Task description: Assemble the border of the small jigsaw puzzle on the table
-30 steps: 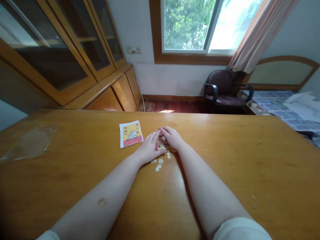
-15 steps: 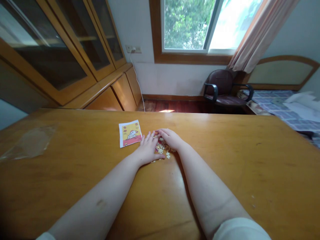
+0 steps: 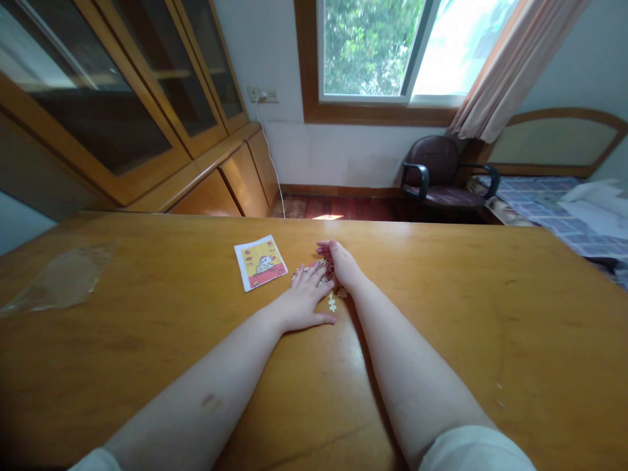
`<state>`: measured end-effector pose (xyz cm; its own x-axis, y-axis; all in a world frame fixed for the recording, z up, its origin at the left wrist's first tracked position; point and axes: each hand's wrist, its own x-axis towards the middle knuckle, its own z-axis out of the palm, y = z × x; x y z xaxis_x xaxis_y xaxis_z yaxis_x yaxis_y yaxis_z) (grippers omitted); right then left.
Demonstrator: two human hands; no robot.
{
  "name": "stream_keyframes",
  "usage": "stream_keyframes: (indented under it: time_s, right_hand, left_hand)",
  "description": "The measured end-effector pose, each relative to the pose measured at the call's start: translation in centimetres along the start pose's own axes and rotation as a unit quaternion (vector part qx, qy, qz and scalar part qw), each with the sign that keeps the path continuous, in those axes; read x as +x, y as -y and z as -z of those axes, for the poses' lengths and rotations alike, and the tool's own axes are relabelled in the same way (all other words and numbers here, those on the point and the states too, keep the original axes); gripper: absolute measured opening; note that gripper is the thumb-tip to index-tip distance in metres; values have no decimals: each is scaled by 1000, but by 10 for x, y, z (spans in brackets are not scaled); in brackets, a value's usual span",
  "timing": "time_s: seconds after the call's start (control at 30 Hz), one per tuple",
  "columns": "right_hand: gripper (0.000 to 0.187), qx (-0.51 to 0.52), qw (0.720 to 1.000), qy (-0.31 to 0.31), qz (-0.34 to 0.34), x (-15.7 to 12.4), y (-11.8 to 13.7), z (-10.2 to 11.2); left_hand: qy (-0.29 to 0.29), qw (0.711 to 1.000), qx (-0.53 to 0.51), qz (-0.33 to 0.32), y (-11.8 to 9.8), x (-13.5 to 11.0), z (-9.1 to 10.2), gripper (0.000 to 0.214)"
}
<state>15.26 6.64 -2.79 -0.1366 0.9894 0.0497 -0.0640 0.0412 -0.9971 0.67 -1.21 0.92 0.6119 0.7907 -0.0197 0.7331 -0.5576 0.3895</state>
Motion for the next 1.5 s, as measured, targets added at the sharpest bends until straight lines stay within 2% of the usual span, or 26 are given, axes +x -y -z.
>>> stream_keyframes:
  time_s: [0.13,0.23,0.4,0.6,0.67,0.77,0.83,0.93,1.0,1.07,1.27,1.5]
  right_hand:
    - [65,79,997,14,-19,4,-5,-3]
    - [64,111,993,7,-27,3,-3,-4]
    - [59,144,988,2,-61,2,6,-1]
    - [59,154,986,0,-63,4,6,2]
    - [60,125,991,-6,-39,3,4,3]
    - [59,13,1000,-2,20,-2,5,3]
    - [53,-105,992,24,60,-8,9,1]
    - [40,-272,950,104,111,-15,17,-2]
    - [37,-325,929,127,122,-18,20,-5]
    - [37,-347,921,128,123,-20,22,-8]
    - [35,-350,922,110,127,-22,21,-13]
    - [37,-255,959,61,108,-24,18,-20]
  left_hand:
    - [-31,999,11,7,-5,2,0,52]
    - [-47,999,12,-21,-8,3,0,38]
    - [-42,997,12,-57,-10,3,-3,31]
    - [-71,997,37,7,-6,0,4,26]
    - [-57,997,36,24,-3,-6,7,44]
    - [-28,996,41,79,-1,-12,3,92]
    - [-20,991,49,126,0,-12,-5,100]
    - [-29,987,62,146,1,-3,-15,90]
    - [-51,985,64,149,2,4,-18,85]
    - [-64,985,54,152,3,10,-18,80]
    - [-95,980,37,171,7,14,-13,63]
    - [-94,980,9,174,4,16,-11,60]
